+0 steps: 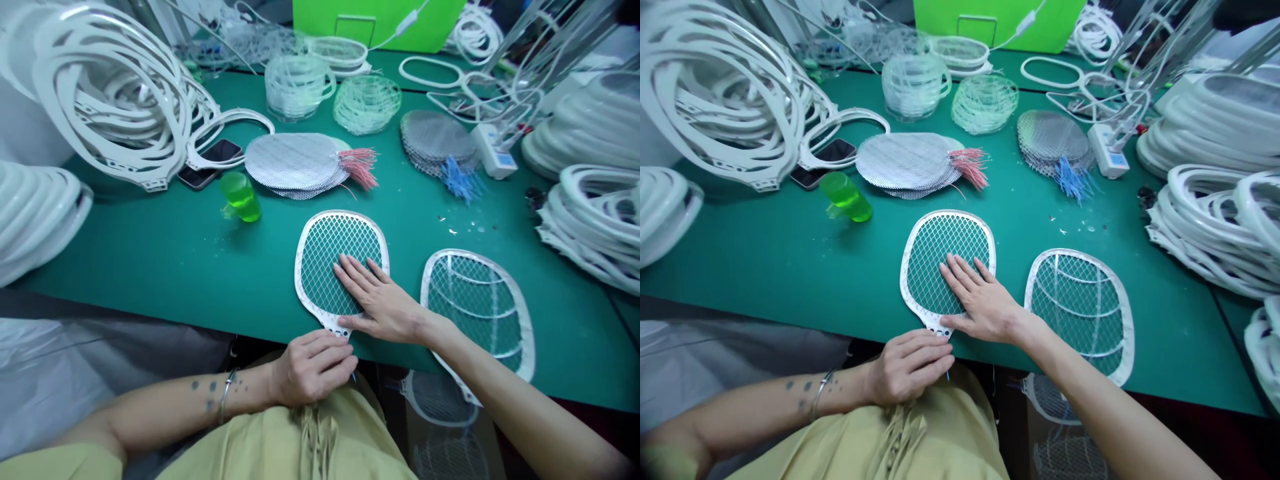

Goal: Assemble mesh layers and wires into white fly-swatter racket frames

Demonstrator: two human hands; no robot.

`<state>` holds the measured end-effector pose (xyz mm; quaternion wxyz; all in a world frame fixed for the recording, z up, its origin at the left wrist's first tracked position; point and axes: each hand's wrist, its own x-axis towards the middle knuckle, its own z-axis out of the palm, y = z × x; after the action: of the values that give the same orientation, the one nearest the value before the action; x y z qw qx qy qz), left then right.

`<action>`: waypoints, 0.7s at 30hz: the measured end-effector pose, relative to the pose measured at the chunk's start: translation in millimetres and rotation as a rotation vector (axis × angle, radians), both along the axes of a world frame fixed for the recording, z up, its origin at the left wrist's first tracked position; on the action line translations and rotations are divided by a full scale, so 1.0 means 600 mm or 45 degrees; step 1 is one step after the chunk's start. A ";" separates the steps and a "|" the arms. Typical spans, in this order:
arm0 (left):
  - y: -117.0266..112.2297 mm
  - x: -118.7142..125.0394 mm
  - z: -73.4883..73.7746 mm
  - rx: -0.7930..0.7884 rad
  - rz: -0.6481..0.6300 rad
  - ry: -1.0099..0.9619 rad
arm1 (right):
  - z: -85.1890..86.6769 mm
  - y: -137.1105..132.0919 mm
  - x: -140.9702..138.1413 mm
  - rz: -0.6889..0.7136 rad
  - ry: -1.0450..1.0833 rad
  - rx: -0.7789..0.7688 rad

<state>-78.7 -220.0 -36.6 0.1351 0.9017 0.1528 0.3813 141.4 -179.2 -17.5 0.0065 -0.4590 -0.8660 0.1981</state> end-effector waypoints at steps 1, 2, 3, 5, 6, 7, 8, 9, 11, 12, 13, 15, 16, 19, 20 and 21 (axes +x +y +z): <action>-0.001 0.003 -0.001 -0.016 0.018 -0.008 | 0.000 0.000 0.000 -0.002 -0.008 0.000; -0.001 0.005 -0.001 -0.036 0.019 -0.007 | 0.000 0.000 -0.001 -0.001 -0.017 -0.001; 0.001 0.006 -0.001 -0.052 0.001 0.006 | 0.000 0.000 -0.001 -0.002 -0.027 0.000; 0.006 0.007 0.003 -0.057 -0.061 0.062 | 0.000 0.000 -0.001 0.003 -0.045 -0.004; 0.008 0.007 0.004 -0.055 -0.079 0.102 | 0.000 0.001 0.000 0.006 -0.048 -0.007; 0.009 0.007 0.006 -0.056 -0.080 0.151 | -0.001 0.001 0.000 0.007 -0.045 -0.011; 0.008 0.007 0.008 -0.060 -0.068 0.207 | -0.001 0.002 0.000 0.005 -0.035 -0.016; 0.006 0.008 0.009 -0.066 -0.055 0.262 | -0.002 0.002 0.000 0.004 -0.022 -0.021; -0.001 0.010 0.011 -0.074 -0.058 0.357 | -0.003 0.002 0.000 -0.001 0.006 -0.032; -0.004 0.010 0.014 -0.073 -0.080 0.396 | -0.004 0.002 0.001 -0.003 0.015 -0.038; -0.005 0.009 0.018 -0.076 -0.109 0.428 | -0.004 0.002 0.001 -0.005 0.020 -0.043; 0.004 0.004 0.031 -0.133 -0.194 0.462 | -0.001 0.002 0.001 -0.017 0.039 -0.050; 0.015 0.000 0.040 -0.216 -0.271 0.462 | 0.002 0.003 0.000 -0.025 0.061 -0.060; 0.064 -0.018 0.069 -0.602 -0.368 0.373 | 0.014 0.004 -0.001 -0.057 0.175 -0.135; 0.082 -0.023 0.077 -0.682 -0.277 0.359 | 0.017 0.005 -0.001 -0.073 0.227 -0.167; 0.099 -0.028 0.083 -0.696 -0.142 0.373 | 0.018 0.004 -0.001 -0.087 0.286 -0.195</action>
<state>-95.7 -160.6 13.0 0.3696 0.8843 0.2179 0.1840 140.8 -176.7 -6.8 0.0752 -0.4624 -0.8260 0.3136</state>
